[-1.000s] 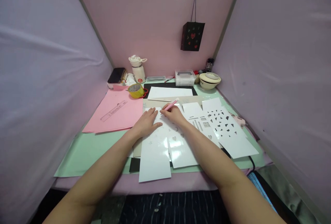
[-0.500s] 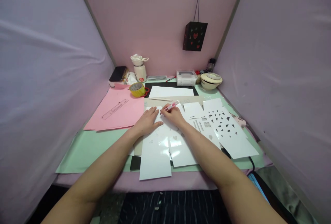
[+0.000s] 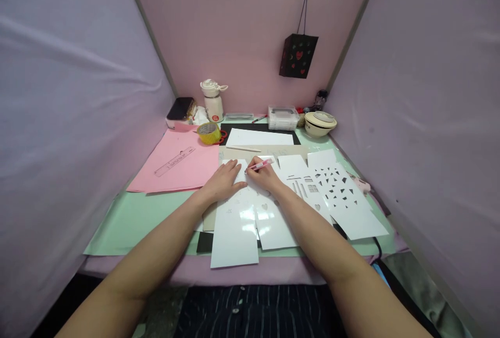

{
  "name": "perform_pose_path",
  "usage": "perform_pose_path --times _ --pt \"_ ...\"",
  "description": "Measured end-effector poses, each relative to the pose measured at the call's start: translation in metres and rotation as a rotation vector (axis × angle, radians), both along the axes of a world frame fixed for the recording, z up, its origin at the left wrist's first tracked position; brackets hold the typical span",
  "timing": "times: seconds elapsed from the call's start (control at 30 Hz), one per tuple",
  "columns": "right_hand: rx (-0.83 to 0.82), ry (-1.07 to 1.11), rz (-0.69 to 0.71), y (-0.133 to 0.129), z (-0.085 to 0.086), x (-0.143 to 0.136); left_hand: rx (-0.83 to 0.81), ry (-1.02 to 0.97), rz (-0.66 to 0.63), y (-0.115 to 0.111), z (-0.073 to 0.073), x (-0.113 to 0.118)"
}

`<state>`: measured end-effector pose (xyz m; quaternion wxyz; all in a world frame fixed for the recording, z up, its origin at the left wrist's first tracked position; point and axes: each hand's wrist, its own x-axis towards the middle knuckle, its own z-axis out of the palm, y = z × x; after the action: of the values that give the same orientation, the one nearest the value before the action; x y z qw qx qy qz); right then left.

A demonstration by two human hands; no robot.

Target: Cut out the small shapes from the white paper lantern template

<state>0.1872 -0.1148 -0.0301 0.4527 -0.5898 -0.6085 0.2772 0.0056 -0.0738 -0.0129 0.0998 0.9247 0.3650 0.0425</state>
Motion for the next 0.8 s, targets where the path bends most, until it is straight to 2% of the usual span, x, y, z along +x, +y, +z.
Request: perform_pose_path --times 0.8 --pt "0.056 -0.065 0.094 0.0015 -0.0053 0.0025 -0.016 0.000 0.007 0.0025 -0.0029 -0.0005"
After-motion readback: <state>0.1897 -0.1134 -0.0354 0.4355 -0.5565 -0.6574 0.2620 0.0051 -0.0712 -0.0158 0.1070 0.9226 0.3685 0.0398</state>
